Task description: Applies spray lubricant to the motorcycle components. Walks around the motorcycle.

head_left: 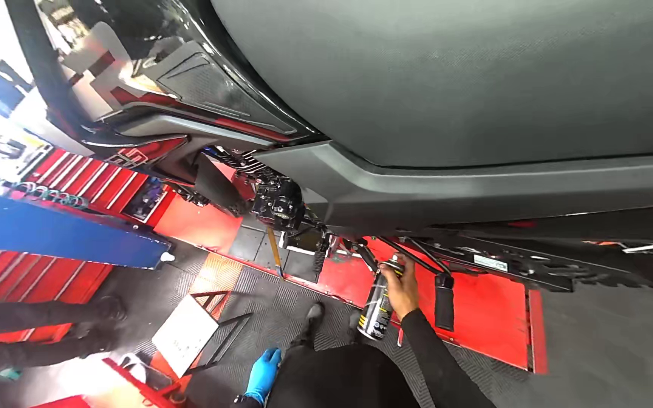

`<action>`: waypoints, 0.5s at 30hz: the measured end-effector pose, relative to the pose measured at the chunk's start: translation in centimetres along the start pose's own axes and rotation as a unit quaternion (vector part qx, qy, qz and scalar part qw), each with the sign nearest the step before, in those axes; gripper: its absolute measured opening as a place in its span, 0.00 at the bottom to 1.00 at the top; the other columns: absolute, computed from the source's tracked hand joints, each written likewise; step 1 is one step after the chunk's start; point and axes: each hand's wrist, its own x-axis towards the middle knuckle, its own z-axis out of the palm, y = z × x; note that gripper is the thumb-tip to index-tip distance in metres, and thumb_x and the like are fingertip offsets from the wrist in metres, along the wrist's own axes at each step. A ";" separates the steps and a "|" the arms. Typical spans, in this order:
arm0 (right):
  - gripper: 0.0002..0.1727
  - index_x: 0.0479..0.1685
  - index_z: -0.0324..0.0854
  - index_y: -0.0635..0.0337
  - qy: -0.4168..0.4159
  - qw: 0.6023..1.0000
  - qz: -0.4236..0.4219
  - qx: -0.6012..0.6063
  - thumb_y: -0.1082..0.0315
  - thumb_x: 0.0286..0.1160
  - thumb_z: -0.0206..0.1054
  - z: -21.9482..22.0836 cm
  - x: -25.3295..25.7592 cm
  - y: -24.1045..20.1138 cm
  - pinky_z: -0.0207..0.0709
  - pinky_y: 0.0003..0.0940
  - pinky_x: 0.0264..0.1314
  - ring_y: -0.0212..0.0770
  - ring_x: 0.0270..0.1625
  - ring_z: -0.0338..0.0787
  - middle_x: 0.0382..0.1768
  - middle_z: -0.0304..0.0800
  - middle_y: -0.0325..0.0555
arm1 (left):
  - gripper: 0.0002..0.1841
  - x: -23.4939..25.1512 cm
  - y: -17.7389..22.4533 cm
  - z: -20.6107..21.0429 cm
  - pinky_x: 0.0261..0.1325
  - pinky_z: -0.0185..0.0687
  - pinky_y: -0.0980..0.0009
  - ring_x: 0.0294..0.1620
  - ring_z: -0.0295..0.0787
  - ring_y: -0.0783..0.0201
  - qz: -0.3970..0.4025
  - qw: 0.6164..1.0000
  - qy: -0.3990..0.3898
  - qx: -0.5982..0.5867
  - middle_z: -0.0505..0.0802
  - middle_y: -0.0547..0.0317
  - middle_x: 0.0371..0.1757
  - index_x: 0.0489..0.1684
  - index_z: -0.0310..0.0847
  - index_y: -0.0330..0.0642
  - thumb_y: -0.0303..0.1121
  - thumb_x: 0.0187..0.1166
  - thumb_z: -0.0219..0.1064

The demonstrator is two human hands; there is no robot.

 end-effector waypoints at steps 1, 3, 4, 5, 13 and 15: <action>0.36 0.78 0.70 0.54 -0.004 1.000 0.000 0.014 0.47 0.72 0.70 -0.1 0.1 0.3 0.86 0.51 0.60 0.42 0.55 0.92 0.54 0.91 0.47 | 0.26 -0.5 -0.2 0.3 0.72 0.82 0.47 0.62 0.92 0.52 -0.006 1.000 0.003 -0.006 0.94 0.48 0.61 0.73 0.82 0.43 0.51 0.91 0.52; 0.35 0.78 0.70 0.56 -0.006 0.999 0.005 0.051 0.50 0.72 0.70 -0.4 0.3 0.6 0.87 0.49 0.60 0.42 0.55 0.92 0.55 0.90 0.48 | 0.26 -1.2 -0.7 0.9 0.72 0.82 0.47 0.63 0.92 0.52 -0.014 1.000 0.010 -0.017 0.94 0.48 0.61 0.73 0.82 0.42 0.51 0.92 0.52; 0.35 0.78 0.69 0.57 -0.007 0.997 0.012 0.070 0.52 0.73 0.71 -0.5 0.4 0.6 0.87 0.48 0.59 0.42 0.55 0.92 0.55 0.90 0.49 | 0.26 -1.4 -0.9 1.2 0.72 0.82 0.47 0.63 0.92 0.52 -0.016 1.000 0.013 -0.022 0.94 0.48 0.61 0.72 0.82 0.42 0.51 0.92 0.52; 0.34 0.78 0.69 0.58 -0.009 0.996 0.017 0.088 0.53 0.73 0.70 -0.7 0.4 0.8 0.87 0.48 0.59 0.43 0.55 0.91 0.56 0.89 0.50 | 0.25 -1.8 -1.0 1.3 0.72 0.82 0.47 0.62 0.92 0.51 -0.015 0.999 0.016 -0.029 0.94 0.47 0.60 0.72 0.82 0.41 0.50 0.92 0.52; 0.33 0.80 0.67 0.59 0.009 0.979 0.057 0.195 0.57 0.75 0.67 -1.1 0.5 1.4 0.85 0.46 0.62 0.44 0.63 0.87 0.66 0.83 0.54 | 0.25 -1.9 -1.7 0.8 0.70 0.83 0.49 0.60 0.93 0.53 -0.023 0.999 0.024 -0.032 0.94 0.49 0.59 0.70 0.83 0.43 0.51 0.91 0.52; 0.32 0.80 0.67 0.59 0.010 0.974 0.076 0.214 0.57 0.78 0.66 -1.1 0.5 1.7 0.86 0.46 0.61 0.44 0.61 0.88 0.65 0.84 0.53 | 0.25 -1.7 -1.4 0.2 0.71 0.82 0.49 0.61 0.92 0.53 -0.017 0.999 0.026 -0.026 0.94 0.48 0.60 0.71 0.83 0.43 0.51 0.92 0.52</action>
